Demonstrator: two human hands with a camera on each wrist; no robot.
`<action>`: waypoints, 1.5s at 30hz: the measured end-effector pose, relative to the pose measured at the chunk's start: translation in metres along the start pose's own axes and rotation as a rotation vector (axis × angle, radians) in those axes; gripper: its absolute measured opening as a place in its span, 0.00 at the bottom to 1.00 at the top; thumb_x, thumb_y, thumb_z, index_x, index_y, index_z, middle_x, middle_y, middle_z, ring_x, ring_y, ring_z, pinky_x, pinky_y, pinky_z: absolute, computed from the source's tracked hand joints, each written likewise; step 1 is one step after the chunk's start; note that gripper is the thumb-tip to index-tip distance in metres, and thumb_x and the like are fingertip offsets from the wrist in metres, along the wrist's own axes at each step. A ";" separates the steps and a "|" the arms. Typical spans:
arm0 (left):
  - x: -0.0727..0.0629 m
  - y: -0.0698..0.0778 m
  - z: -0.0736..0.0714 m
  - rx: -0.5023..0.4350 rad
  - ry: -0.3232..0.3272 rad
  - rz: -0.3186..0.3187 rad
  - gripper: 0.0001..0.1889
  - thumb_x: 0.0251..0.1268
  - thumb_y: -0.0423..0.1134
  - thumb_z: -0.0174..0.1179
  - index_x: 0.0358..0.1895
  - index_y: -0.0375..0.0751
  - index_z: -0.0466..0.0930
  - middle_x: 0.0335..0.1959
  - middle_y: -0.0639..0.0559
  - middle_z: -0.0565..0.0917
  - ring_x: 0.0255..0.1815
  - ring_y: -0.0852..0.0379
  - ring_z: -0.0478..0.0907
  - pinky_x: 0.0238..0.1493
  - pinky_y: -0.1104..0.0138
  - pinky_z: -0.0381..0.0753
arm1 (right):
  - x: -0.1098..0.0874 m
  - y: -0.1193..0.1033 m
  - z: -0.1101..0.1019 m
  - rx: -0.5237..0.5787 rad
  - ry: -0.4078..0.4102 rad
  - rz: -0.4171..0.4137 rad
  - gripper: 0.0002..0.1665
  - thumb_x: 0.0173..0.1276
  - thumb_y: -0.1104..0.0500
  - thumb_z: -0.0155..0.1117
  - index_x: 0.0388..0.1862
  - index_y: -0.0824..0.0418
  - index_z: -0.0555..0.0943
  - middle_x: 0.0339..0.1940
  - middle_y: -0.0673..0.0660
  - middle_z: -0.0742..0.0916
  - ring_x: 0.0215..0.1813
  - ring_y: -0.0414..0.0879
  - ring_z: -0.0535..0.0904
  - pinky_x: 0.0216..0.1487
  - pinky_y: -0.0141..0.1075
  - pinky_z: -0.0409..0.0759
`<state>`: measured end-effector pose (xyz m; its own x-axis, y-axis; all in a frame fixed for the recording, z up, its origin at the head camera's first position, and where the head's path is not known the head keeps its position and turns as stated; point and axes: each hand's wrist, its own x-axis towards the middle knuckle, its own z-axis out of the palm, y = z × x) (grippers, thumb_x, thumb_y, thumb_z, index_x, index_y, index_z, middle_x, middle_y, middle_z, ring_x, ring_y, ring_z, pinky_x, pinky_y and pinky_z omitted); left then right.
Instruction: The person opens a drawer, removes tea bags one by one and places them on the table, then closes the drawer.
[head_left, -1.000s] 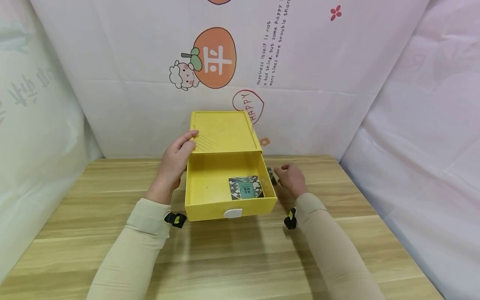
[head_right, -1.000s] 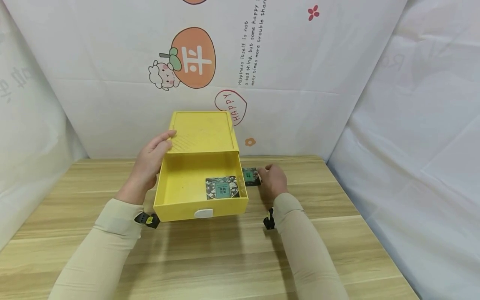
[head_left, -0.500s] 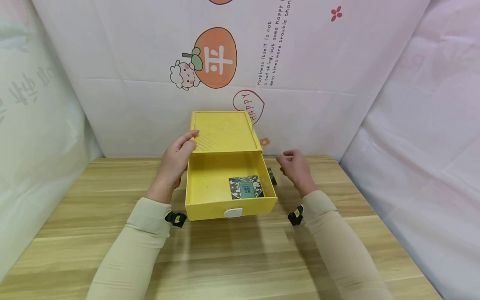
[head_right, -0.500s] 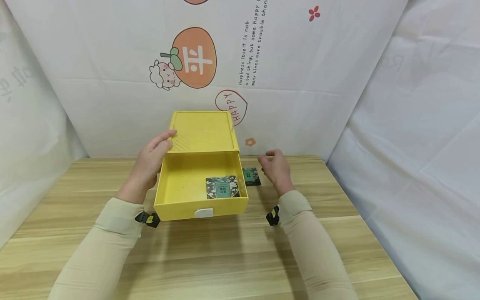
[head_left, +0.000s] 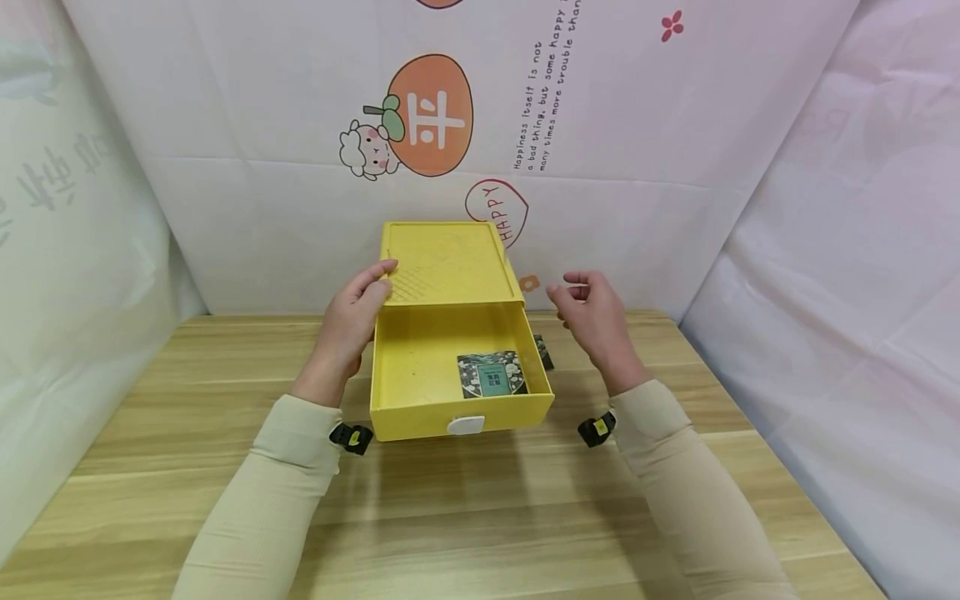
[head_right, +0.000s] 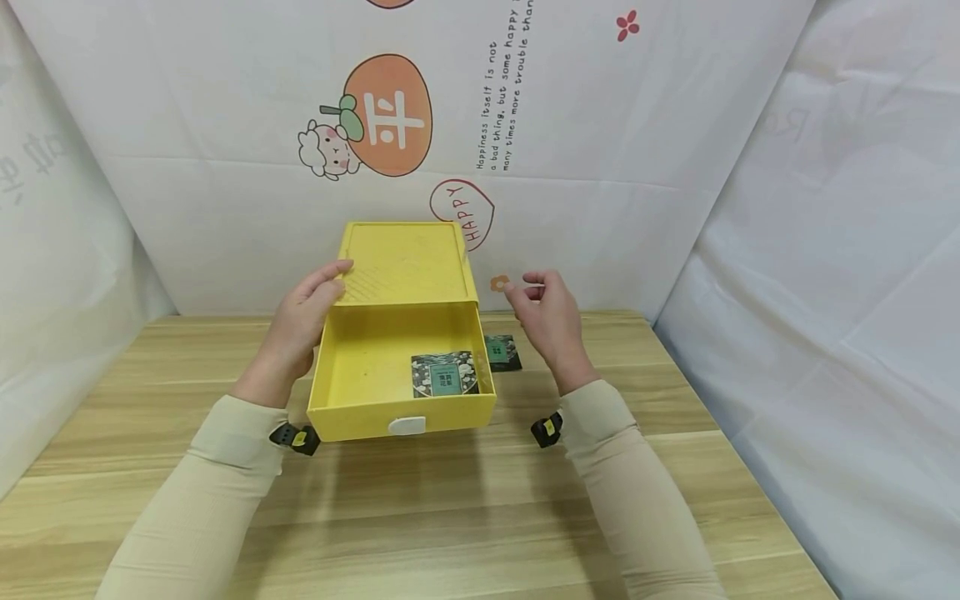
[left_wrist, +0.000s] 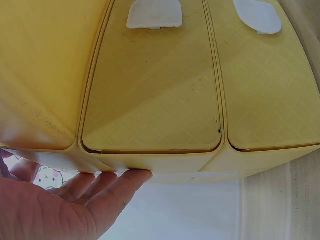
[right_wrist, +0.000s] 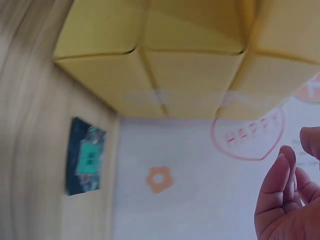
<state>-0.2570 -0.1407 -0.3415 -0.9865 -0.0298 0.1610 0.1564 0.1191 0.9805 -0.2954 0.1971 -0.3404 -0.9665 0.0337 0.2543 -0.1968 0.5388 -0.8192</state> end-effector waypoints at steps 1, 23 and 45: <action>0.000 0.000 0.000 0.000 0.002 -0.001 0.26 0.78 0.50 0.47 0.76 0.58 0.72 0.80 0.58 0.66 0.63 0.48 0.75 0.57 0.53 0.81 | -0.001 -0.003 0.000 0.000 0.005 -0.014 0.35 0.76 0.38 0.63 0.69 0.60 0.72 0.53 0.60 0.84 0.43 0.52 0.84 0.46 0.42 0.86; 0.000 0.001 0.000 -0.006 0.008 0.008 0.26 0.78 0.50 0.47 0.77 0.57 0.72 0.81 0.58 0.65 0.70 0.49 0.70 0.63 0.50 0.77 | -0.048 -0.080 -0.006 -0.016 -0.064 -0.254 0.29 0.70 0.47 0.74 0.61 0.60 0.77 0.52 0.56 0.84 0.43 0.51 0.81 0.45 0.38 0.85; -0.001 0.001 0.000 -0.018 -0.006 0.005 0.26 0.79 0.50 0.48 0.77 0.56 0.71 0.81 0.58 0.65 0.68 0.47 0.72 0.63 0.46 0.77 | -0.059 -0.098 0.010 -0.457 -0.442 -0.297 0.36 0.62 0.47 0.81 0.66 0.60 0.82 0.62 0.57 0.87 0.58 0.53 0.83 0.63 0.48 0.80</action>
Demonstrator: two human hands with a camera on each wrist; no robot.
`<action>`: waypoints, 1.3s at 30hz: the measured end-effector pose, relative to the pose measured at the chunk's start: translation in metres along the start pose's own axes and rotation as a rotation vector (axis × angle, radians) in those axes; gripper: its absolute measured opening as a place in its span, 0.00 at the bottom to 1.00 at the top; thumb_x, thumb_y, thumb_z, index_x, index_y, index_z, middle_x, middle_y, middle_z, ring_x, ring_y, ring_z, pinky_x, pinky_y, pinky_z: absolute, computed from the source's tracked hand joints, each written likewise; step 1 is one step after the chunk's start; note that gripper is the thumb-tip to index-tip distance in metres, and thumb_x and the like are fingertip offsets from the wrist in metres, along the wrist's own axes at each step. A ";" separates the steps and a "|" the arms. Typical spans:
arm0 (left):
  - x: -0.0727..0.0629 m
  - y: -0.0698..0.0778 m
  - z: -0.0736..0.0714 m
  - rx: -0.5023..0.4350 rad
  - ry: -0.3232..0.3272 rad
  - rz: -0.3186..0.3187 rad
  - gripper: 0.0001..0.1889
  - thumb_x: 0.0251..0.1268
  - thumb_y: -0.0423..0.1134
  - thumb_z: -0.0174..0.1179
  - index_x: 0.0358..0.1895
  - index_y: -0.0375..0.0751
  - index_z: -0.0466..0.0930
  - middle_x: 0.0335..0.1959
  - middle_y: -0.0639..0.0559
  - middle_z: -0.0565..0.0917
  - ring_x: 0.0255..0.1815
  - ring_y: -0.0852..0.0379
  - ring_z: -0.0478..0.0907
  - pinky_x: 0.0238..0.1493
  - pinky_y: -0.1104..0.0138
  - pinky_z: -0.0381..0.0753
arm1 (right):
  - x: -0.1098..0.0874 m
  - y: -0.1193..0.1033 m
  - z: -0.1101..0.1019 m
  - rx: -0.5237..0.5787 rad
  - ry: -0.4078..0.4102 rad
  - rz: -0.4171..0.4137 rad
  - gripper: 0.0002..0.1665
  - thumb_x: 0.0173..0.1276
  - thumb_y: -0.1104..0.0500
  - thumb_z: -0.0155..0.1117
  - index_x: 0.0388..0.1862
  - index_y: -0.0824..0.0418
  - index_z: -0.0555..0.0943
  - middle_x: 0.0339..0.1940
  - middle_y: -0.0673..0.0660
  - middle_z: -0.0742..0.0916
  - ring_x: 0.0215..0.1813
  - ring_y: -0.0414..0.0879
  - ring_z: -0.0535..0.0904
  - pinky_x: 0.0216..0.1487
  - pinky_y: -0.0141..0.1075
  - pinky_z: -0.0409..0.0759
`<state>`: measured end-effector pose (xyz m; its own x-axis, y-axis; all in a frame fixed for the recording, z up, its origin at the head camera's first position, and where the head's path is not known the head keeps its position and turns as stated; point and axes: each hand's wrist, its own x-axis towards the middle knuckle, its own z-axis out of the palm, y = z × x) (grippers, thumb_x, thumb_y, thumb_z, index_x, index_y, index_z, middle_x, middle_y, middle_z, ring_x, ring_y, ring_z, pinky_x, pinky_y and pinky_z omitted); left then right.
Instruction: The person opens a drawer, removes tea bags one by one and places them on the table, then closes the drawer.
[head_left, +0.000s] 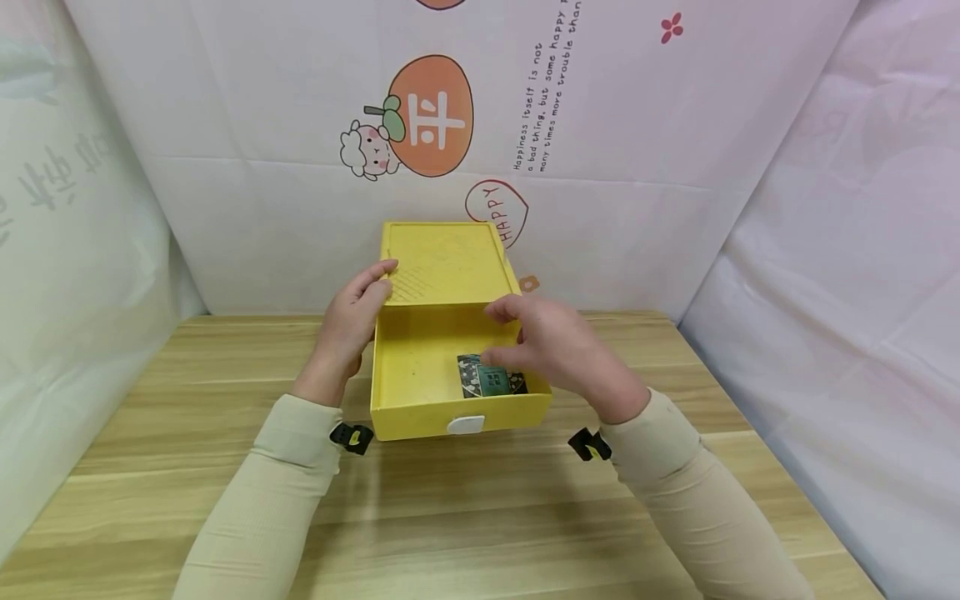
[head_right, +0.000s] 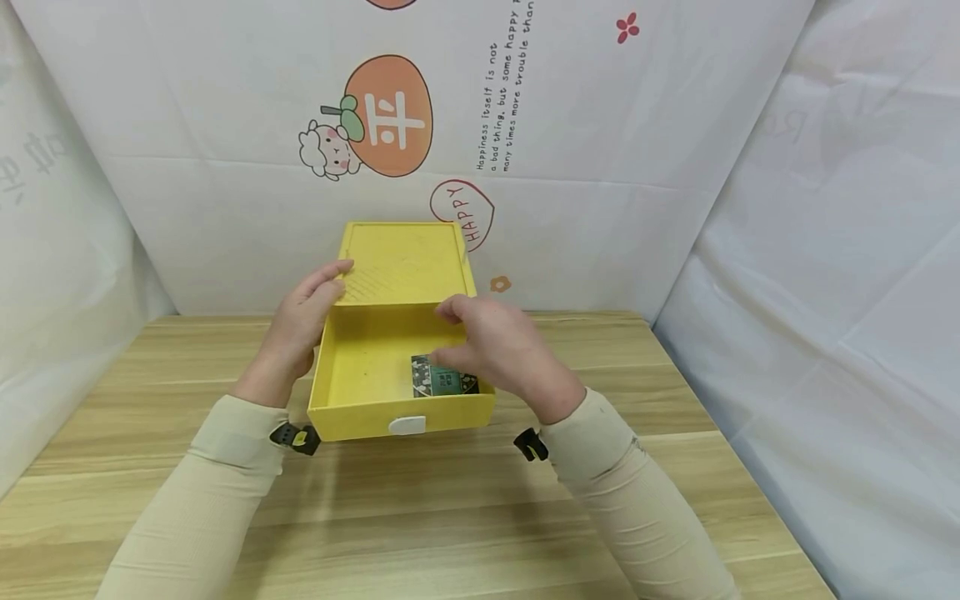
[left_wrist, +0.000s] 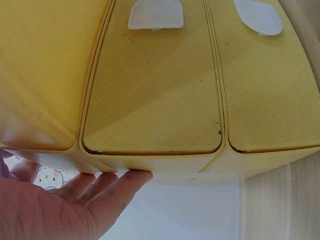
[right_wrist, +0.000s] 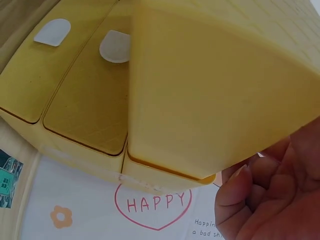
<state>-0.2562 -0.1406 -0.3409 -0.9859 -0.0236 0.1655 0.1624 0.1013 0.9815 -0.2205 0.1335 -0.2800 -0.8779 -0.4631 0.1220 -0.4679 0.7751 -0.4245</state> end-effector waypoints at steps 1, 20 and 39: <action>0.000 0.000 0.000 0.001 0.000 -0.001 0.26 0.79 0.50 0.48 0.77 0.57 0.72 0.81 0.58 0.65 0.67 0.47 0.72 0.63 0.47 0.77 | 0.000 0.000 0.000 -0.023 -0.004 -0.011 0.36 0.62 0.48 0.81 0.66 0.60 0.82 0.62 0.57 0.87 0.60 0.54 0.83 0.64 0.48 0.79; 0.000 0.000 0.000 0.002 -0.004 0.003 0.26 0.79 0.50 0.48 0.77 0.57 0.71 0.81 0.59 0.64 0.72 0.49 0.68 0.67 0.45 0.75 | 0.011 -0.015 0.006 -0.553 -0.208 -0.169 0.43 0.59 0.36 0.80 0.68 0.55 0.81 0.49 0.50 0.90 0.44 0.46 0.82 0.48 0.44 0.82; -0.002 0.002 0.000 0.014 0.008 -0.002 0.26 0.79 0.50 0.48 0.77 0.57 0.72 0.80 0.59 0.65 0.72 0.50 0.69 0.67 0.45 0.76 | 0.019 -0.023 0.006 -0.687 -0.354 -0.118 0.37 0.60 0.32 0.76 0.60 0.51 0.81 0.35 0.45 0.87 0.32 0.44 0.78 0.35 0.40 0.73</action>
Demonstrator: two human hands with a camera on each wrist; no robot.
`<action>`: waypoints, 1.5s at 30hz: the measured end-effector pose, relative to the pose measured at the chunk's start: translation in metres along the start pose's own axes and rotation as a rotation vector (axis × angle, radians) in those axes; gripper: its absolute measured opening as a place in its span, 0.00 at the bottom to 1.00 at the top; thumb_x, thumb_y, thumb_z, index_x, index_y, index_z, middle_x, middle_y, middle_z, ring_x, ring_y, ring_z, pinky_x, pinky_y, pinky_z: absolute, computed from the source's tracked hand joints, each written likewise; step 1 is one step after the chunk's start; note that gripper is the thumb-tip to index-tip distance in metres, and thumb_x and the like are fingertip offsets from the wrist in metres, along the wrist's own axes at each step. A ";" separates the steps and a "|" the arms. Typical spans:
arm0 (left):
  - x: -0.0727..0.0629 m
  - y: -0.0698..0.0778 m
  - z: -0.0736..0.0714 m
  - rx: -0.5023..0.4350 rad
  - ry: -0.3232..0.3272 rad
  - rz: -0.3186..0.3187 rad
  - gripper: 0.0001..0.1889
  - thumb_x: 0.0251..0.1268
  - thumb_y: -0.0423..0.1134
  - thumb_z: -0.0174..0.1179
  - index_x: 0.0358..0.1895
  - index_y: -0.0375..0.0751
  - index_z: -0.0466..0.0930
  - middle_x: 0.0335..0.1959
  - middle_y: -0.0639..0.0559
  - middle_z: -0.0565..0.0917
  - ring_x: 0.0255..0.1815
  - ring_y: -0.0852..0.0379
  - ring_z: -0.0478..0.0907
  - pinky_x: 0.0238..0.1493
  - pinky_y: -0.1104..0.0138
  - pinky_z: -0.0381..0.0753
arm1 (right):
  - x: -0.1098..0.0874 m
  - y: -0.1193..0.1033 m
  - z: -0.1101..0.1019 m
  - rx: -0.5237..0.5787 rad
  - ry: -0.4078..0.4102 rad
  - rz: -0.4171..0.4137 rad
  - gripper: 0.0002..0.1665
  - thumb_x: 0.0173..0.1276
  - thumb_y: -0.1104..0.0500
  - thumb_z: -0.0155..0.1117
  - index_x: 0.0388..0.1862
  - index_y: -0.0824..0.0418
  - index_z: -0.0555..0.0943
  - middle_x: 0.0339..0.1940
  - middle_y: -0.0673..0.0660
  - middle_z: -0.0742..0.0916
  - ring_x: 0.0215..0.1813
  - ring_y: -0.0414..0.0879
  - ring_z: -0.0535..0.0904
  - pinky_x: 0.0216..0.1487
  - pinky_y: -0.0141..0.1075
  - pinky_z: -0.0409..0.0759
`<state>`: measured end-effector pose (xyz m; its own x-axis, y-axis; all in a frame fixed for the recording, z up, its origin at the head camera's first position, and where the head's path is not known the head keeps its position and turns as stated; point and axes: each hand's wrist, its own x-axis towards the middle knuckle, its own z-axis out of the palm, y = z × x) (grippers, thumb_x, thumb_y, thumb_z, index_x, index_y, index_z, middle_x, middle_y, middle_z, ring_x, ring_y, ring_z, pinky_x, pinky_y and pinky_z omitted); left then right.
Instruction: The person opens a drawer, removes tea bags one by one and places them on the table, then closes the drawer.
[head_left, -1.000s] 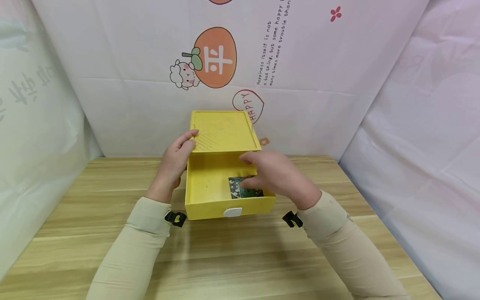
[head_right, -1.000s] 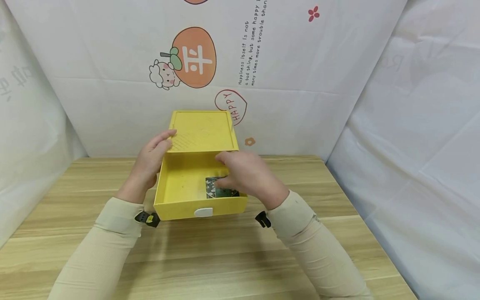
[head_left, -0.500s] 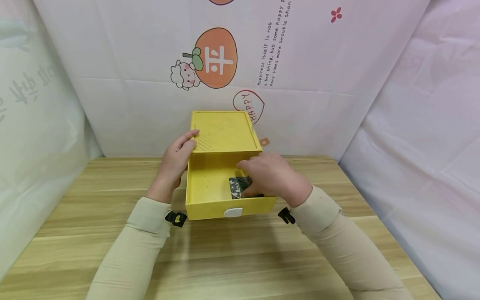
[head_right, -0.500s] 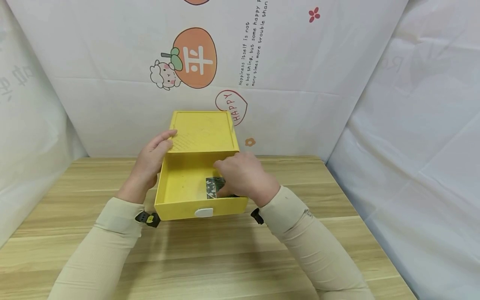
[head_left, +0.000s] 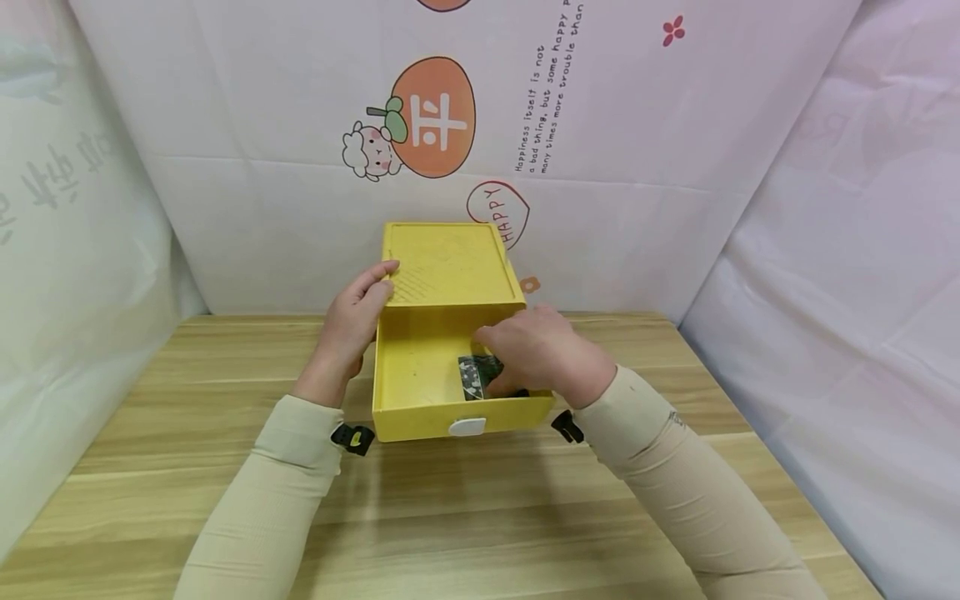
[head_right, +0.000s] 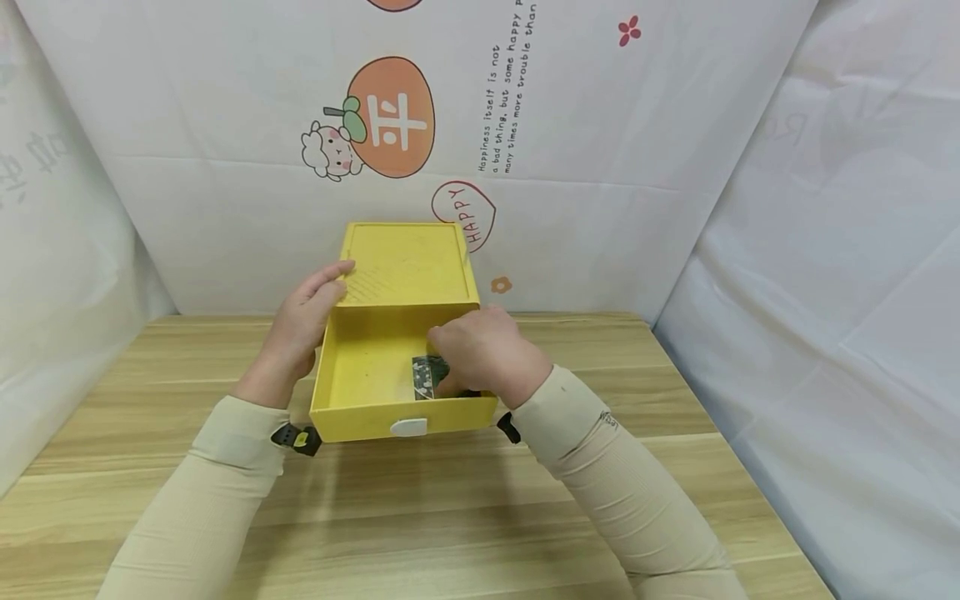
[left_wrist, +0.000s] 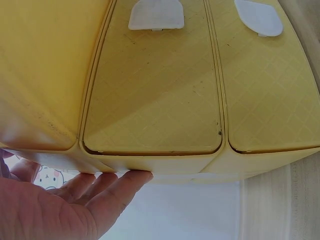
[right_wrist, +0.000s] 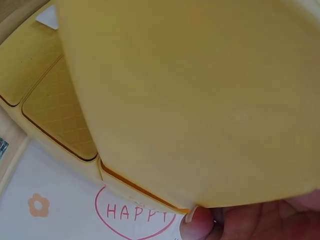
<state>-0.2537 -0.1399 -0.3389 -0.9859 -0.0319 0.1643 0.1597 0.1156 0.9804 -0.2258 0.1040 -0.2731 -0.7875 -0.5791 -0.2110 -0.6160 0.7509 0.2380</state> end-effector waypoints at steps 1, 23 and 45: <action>0.000 0.000 0.000 -0.002 -0.004 0.001 0.26 0.79 0.50 0.48 0.77 0.57 0.72 0.81 0.59 0.65 0.72 0.49 0.69 0.67 0.45 0.76 | 0.000 0.000 0.000 -0.003 -0.002 0.001 0.37 0.60 0.32 0.76 0.61 0.51 0.81 0.37 0.45 0.87 0.33 0.44 0.79 0.36 0.40 0.74; 0.000 -0.003 0.000 -0.003 0.002 0.014 0.26 0.79 0.50 0.47 0.77 0.56 0.71 0.81 0.57 0.65 0.72 0.48 0.70 0.67 0.45 0.76 | -0.001 0.000 0.002 -0.025 0.022 -0.008 0.39 0.61 0.31 0.76 0.65 0.50 0.81 0.48 0.49 0.89 0.43 0.45 0.83 0.39 0.44 0.81; 0.001 -0.002 0.001 -0.015 0.011 0.000 0.26 0.79 0.50 0.49 0.76 0.56 0.73 0.80 0.58 0.66 0.68 0.47 0.72 0.65 0.46 0.77 | -0.005 0.001 0.007 -0.037 0.122 -0.029 0.32 0.54 0.27 0.78 0.39 0.52 0.85 0.30 0.47 0.82 0.33 0.43 0.77 0.31 0.39 0.75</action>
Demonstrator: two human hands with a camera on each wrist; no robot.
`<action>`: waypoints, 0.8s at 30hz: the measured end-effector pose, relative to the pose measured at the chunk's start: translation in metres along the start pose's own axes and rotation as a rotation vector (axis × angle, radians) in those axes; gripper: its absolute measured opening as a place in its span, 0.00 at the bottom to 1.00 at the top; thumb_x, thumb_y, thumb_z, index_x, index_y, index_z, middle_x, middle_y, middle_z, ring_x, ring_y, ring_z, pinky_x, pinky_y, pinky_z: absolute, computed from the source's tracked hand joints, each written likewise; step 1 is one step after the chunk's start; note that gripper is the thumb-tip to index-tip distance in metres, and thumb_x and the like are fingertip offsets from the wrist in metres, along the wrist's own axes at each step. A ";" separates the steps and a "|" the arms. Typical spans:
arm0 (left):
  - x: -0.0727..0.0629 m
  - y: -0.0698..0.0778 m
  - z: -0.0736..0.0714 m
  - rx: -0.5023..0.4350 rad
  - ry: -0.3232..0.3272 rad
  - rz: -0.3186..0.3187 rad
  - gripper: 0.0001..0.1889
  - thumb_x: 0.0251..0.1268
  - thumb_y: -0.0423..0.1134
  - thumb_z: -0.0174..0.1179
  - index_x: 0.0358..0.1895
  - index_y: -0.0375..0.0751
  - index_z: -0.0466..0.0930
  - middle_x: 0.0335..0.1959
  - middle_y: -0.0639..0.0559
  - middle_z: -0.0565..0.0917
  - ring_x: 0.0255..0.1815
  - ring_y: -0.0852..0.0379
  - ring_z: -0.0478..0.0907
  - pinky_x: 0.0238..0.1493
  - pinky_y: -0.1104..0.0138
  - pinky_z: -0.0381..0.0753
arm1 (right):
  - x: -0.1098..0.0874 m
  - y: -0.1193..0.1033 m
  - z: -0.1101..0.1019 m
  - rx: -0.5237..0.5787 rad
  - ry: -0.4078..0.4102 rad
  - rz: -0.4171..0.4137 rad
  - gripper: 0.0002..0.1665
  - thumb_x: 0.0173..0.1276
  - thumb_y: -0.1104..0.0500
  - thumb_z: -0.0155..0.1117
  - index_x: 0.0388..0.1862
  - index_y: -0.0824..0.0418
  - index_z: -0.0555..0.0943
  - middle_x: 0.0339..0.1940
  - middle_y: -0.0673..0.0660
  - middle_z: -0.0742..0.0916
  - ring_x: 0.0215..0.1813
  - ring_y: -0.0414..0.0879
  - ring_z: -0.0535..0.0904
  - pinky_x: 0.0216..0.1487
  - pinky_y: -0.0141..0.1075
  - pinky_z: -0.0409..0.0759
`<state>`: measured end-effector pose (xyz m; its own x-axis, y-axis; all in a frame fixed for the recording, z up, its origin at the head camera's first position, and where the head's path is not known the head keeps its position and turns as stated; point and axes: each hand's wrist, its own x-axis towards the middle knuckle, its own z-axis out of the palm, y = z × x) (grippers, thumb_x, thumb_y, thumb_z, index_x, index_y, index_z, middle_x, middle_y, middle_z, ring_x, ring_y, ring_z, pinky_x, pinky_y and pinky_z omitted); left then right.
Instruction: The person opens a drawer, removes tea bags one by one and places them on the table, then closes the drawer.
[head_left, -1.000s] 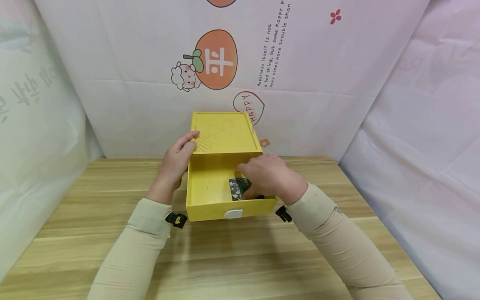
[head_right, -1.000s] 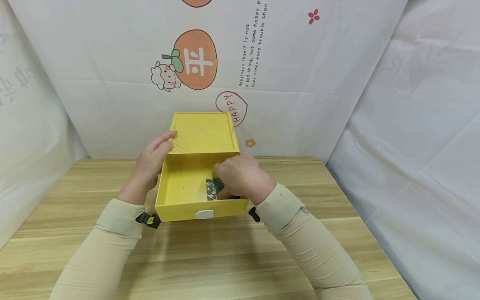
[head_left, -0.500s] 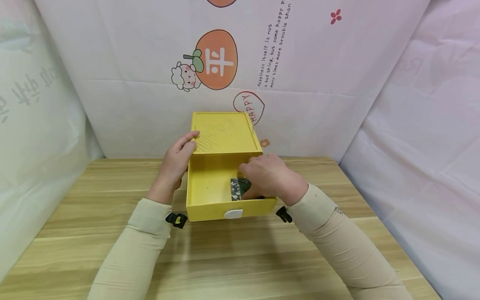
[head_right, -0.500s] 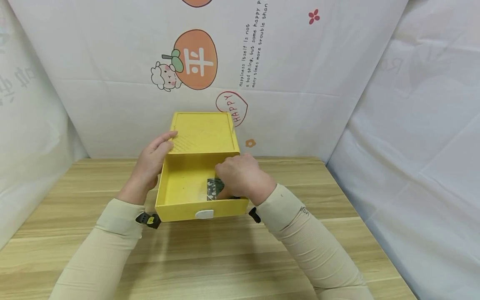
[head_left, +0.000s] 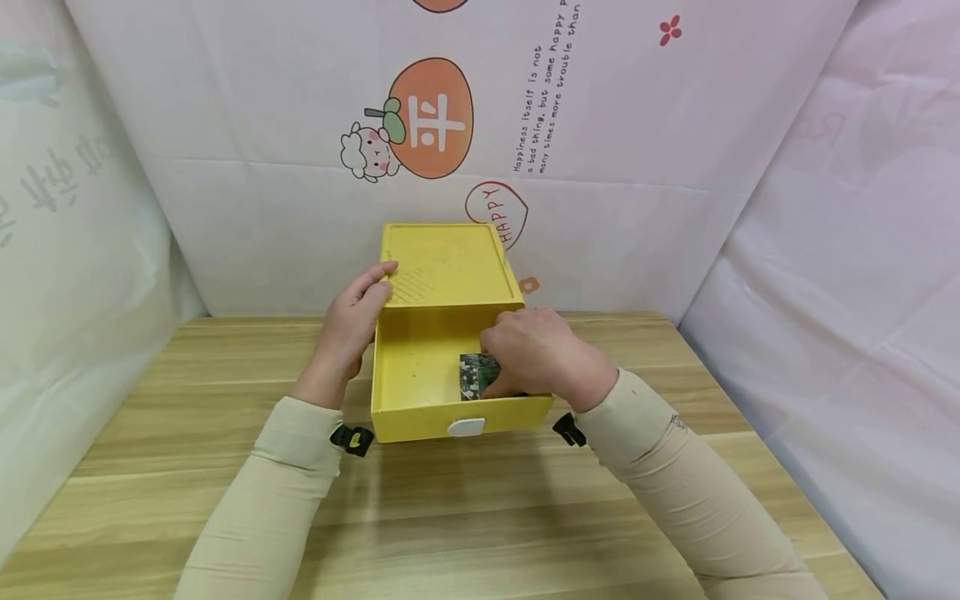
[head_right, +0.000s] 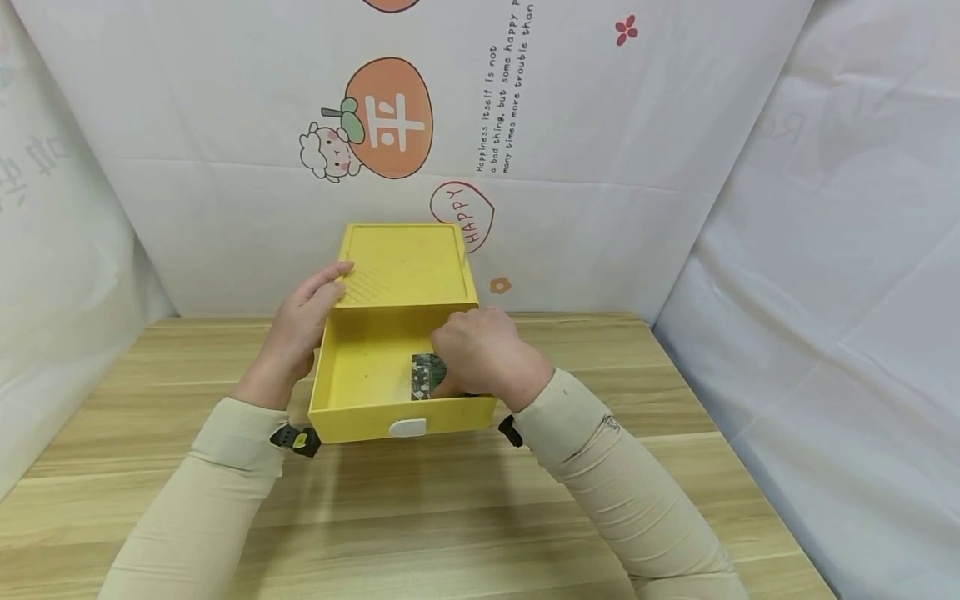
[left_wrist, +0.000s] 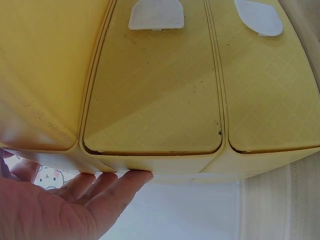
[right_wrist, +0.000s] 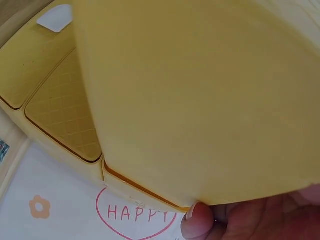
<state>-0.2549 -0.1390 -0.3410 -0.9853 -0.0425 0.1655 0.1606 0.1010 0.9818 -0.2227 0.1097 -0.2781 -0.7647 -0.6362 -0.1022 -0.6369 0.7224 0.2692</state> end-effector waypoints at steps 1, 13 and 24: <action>0.000 0.000 0.000 0.000 -0.002 0.001 0.26 0.79 0.50 0.49 0.76 0.56 0.73 0.80 0.58 0.66 0.68 0.48 0.71 0.65 0.46 0.77 | 0.000 0.000 0.000 -0.002 0.009 -0.007 0.32 0.53 0.27 0.78 0.38 0.52 0.85 0.30 0.47 0.82 0.33 0.43 0.76 0.31 0.39 0.76; -0.001 0.002 0.000 0.003 -0.012 0.005 0.26 0.79 0.50 0.48 0.77 0.55 0.72 0.81 0.58 0.65 0.70 0.48 0.70 0.66 0.47 0.76 | -0.002 0.002 0.003 -0.018 0.088 -0.058 0.31 0.52 0.29 0.80 0.35 0.52 0.83 0.24 0.44 0.81 0.32 0.42 0.75 0.56 0.43 0.72; -0.002 0.002 0.000 -0.001 -0.014 0.000 0.26 0.79 0.50 0.48 0.77 0.55 0.72 0.81 0.57 0.64 0.71 0.48 0.70 0.68 0.46 0.75 | -0.011 0.008 0.000 0.160 0.063 -0.033 0.24 0.58 0.40 0.82 0.40 0.52 0.81 0.27 0.43 0.84 0.36 0.48 0.73 0.38 0.41 0.70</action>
<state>-0.2527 -0.1391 -0.3389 -0.9860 -0.0284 0.1646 0.1610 0.0997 0.9819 -0.2188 0.1224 -0.2745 -0.7384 -0.6727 -0.0473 -0.6732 0.7312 0.1107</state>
